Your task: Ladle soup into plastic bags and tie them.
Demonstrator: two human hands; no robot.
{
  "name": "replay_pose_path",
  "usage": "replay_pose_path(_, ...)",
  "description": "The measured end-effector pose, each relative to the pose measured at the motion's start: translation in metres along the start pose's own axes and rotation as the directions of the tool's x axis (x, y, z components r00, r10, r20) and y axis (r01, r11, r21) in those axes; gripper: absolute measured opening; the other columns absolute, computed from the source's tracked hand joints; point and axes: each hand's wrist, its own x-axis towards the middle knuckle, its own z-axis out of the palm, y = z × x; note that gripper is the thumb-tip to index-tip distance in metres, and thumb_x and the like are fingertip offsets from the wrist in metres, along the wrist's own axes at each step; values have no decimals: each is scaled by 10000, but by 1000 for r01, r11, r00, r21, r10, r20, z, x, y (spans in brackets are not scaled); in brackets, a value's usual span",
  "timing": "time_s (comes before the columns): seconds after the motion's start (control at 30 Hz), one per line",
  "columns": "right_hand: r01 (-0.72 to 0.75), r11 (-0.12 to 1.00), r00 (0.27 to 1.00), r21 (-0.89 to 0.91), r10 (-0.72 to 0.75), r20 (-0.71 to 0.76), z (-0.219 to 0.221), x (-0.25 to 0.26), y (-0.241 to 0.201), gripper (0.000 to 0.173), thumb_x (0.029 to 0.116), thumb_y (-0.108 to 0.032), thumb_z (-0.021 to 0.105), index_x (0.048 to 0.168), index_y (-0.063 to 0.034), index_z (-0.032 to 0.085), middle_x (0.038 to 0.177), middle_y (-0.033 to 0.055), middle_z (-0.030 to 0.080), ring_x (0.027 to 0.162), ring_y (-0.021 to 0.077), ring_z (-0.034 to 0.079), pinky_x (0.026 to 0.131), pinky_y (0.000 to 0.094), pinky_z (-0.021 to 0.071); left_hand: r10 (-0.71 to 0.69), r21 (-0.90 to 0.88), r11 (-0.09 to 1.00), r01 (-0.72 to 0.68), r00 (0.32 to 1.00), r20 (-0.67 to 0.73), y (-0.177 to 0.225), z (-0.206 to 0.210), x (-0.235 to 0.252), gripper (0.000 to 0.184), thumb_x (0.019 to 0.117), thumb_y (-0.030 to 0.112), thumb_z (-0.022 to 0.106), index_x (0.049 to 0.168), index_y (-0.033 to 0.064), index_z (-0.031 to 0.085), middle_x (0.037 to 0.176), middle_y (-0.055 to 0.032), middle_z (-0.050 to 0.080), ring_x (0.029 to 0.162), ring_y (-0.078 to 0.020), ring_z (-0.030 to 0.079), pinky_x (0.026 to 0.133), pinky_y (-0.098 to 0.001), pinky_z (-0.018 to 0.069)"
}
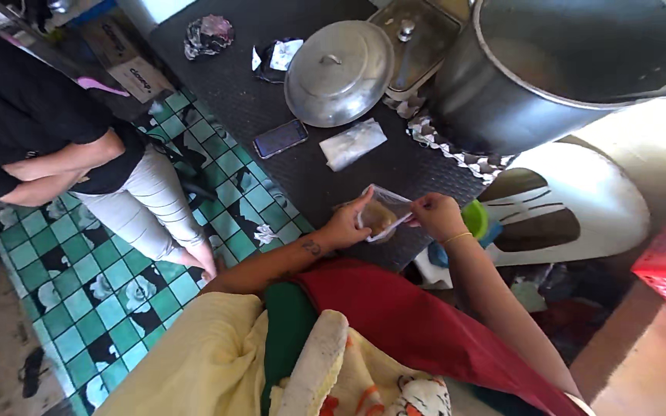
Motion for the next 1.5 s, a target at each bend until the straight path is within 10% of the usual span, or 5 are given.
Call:
replay_pose_path(0.33, 113, 848, 994, 517, -100, -53, -12, -28, -16, 110, 974, 64, 606, 1077, 32, 629, 927, 83, 706, 738, 122, 693, 723, 293, 611, -120, 122, 981, 149, 969, -216, 58, -28, -12, 431, 931, -70, 613, 1361, -42, 601, 1299, -208, 655, 837, -243, 726, 773, -413, 622)
replay_pose_path(0.53, 478, 873, 875, -100, -483, -29, 0, -30, 1, 670, 764, -125, 914, 1324, 41, 583, 1164, 281, 611, 991, 388, 635, 856, 547, 551, 19, 332, 943, 2, 998, -62, 61, -34, -17, 320, 955, -49, 584, 1268, -78, 645, 1252, -230, 670, 940, -252, 724, 859, -400, 603)
replay_pose_path(0.93, 690, 649, 558, -321, -759, -334, 12, -30, 5, 161, 962, -16, 607, 1022, 19, 753, 1043, 229, 641, 837, 341, 680, 713, 484, 599, 747, 750, 297, -591, 633, 203, 47, -45, 2, 219, 979, 211, 680, 893, 36, 780, 858, -106, 742, 868, -236, 712, 835, -362, 577)
replay_pose_path(1.2, 292, 898, 953, 328, -301, -26, 62, -23, 0, 331, 1140, -147, 311, 1333, 44, 499, 1156, 212, 654, 823, 230, 746, 753, 397, 642, 606, 753, 398, -525, 766, 213, 9, -41, 6, 191, 991, 150, 639, 931, 18, 763, 898, -125, 747, 905, -261, 736, 868, -400, 593)
replay_pose_path(1.5, 306, 892, 930, 333, -354, 94, 90, 5, 30, 381, 1117, -182, 386, 1289, 69, 616, 1355, 248, 590, 1276, 326, 573, 1091, 495, 459, 465, 679, 559, -476, 858, 219, 6, -39, 8, 139, 981, 71, 644, 929, -7, 746, 927, -152, 715, 880, -252, 718, 819, -392, 600)
